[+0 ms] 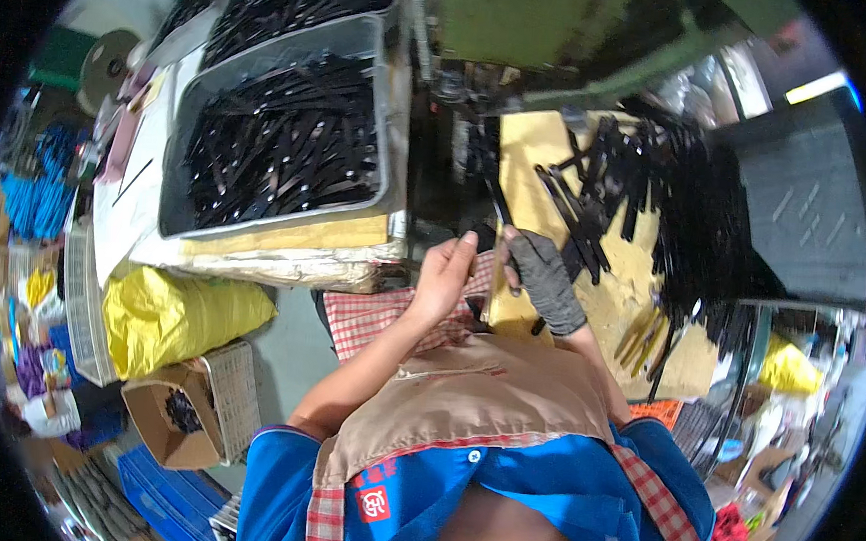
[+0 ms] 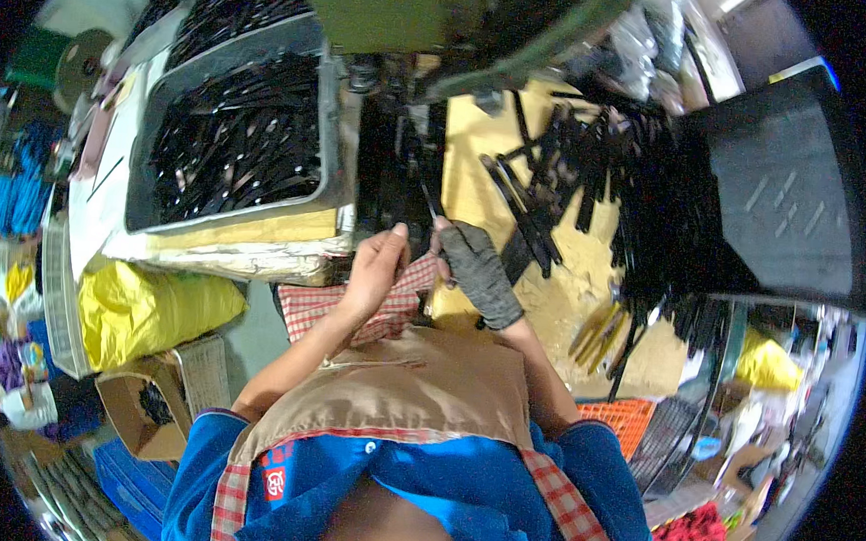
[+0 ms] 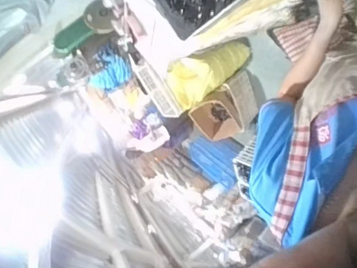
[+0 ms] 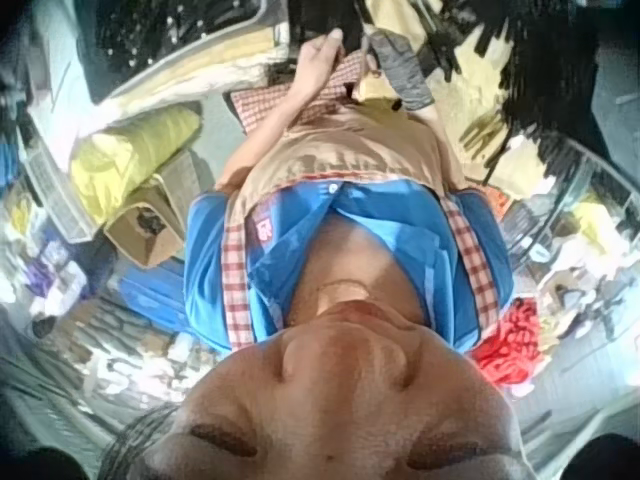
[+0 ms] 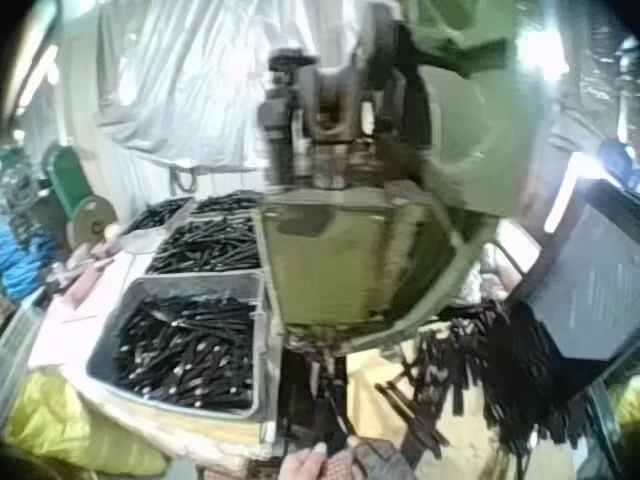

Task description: The person repeatedly picks black plastic rods from a bin, inserts them into a press machine, and removes the assembled parts. The person places the finished items into a pile on the workbench.

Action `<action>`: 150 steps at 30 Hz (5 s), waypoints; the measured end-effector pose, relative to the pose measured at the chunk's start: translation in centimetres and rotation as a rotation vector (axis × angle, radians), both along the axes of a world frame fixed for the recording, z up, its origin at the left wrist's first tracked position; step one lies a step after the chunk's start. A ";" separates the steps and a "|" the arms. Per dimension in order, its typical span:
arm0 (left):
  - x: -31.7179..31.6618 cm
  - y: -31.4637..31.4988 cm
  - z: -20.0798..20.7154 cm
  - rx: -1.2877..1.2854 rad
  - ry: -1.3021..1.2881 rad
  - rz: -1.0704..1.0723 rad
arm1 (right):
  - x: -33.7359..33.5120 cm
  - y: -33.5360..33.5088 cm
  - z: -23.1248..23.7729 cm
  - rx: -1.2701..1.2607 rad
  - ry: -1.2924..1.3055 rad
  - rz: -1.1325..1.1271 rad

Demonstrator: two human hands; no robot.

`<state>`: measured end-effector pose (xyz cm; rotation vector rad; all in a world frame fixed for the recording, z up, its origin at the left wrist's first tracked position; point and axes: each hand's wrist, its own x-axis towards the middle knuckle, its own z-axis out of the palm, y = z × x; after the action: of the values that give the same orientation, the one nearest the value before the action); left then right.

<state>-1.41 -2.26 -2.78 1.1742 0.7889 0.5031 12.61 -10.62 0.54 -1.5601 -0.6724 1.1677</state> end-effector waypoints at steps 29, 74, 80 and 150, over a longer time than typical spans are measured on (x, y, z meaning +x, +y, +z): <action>-3.7 4.9 -2.9 -0.319 -0.233 0.062 | 12.8 -2.0 -6.0 -0.190 -1.285 0.114; 7.1 13.0 4.3 -0.055 -0.208 0.075 | 8.9 -4.2 -5.7 -0.149 -1.328 -0.492; 7.8 13.9 3.6 -0.054 -0.141 0.002 | 8.4 -5.0 -7.7 0.030 -1.259 -0.357; -1.3 8.0 1.3 -0.444 -0.028 -0.068 | 3.4 3.7 -1.6 0.169 -0.618 -0.045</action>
<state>-2.70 5.77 -1.47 0.7771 0.7846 0.2670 16.04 -6.92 -1.04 -1.7831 -1.0982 0.5622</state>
